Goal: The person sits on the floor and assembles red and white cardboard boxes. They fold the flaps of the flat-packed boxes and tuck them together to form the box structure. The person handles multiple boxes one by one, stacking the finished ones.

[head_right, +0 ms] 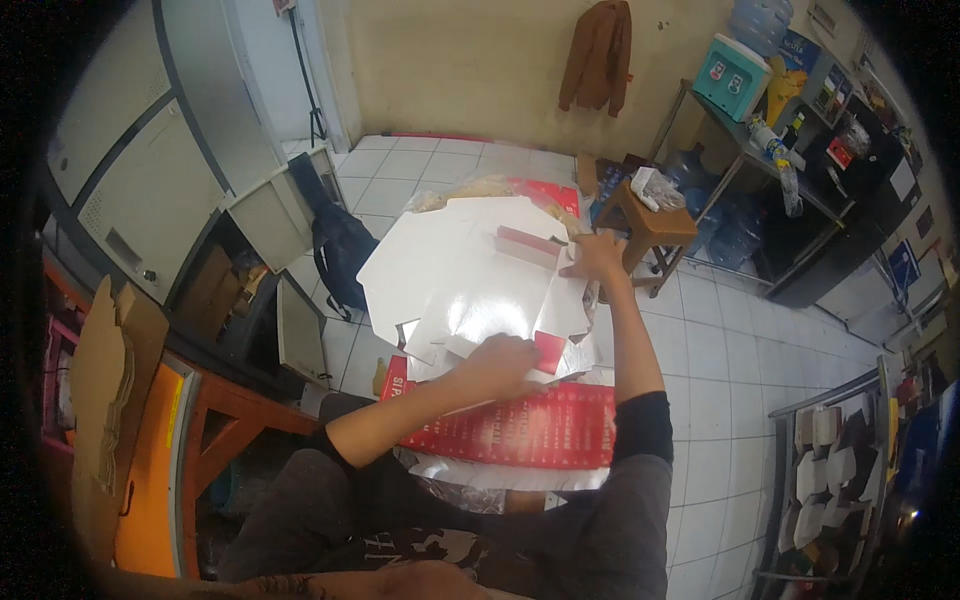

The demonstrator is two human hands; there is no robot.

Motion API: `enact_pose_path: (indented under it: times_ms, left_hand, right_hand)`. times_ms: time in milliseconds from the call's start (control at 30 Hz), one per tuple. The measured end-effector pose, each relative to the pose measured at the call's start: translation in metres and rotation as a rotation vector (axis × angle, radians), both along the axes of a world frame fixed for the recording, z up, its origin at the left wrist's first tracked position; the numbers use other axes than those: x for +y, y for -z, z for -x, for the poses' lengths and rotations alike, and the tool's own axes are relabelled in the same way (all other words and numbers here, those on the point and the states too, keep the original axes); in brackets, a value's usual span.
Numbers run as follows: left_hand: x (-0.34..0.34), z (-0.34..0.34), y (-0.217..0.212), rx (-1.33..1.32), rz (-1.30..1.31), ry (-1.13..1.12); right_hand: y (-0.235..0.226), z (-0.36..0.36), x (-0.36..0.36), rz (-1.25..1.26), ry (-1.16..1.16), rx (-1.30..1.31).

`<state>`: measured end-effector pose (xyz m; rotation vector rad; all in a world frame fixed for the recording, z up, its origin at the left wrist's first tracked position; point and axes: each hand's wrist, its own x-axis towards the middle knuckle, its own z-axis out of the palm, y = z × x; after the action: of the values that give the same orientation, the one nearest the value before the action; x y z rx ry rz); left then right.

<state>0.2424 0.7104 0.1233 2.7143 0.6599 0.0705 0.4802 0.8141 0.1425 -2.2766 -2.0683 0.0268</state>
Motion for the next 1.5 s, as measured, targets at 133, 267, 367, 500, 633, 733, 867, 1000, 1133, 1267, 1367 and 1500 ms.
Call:
enact_pose_path:
  times_ms: [133,267,367,500,633,733,867,1000,1133,1267,1367,1500]
  left_hand:
    - [0.029,-0.018,-0.009,0.073,0.007,0.061]
    - [0.064,-0.03,-0.016,0.0,0.153,0.038]
    - [0.097,-0.039,0.008,-0.225,-0.031,0.04]
    - [0.098,-0.037,0.003,-0.031,-0.093,0.077]
    - [0.101,-0.025,0.02,-0.16,-0.055,0.096]
    - [0.096,-0.019,0.018,-0.19,-0.04,0.067]
    - [0.098,-0.018,0.024,-0.223,-0.075,0.06]
    - [0.102,-0.019,0.021,-0.207,-0.055,-0.007]
    - [0.105,-0.022,0.016,-0.079,-0.107,-0.019]
    - [0.107,-0.024,0.021,-0.057,-0.093,-0.038]
    - [0.103,-0.025,0.013,-0.008,-0.064,0.01]
    - [0.098,-0.029,0.009,0.093,-0.1,-0.019]
  right_hand:
    - [-0.001,-0.007,-0.011,-0.113,-0.092,0.271]
    - [0.009,-0.001,-0.032,-0.193,-0.145,0.373]
    - [0.008,0.017,-0.051,-0.279,-0.162,0.37]
    - [0.035,0.027,-0.066,-0.509,-0.172,0.236]
    - [0.038,0.038,-0.078,-0.57,-0.198,0.261]
    - [0.038,0.043,-0.086,-0.58,-0.183,0.246]
    - [0.039,0.034,-0.083,-0.566,-0.07,0.381]
    - [0.033,0.032,-0.08,-0.437,0.109,0.59]
    - [0.027,0.068,-0.103,-0.355,-0.131,0.113]
    - [0.041,0.069,-0.113,-0.426,-0.2,0.02]
    - [0.046,0.071,-0.117,-0.545,-0.254,-0.018]
    - [0.046,0.065,-0.118,-0.447,-0.254,0.087]
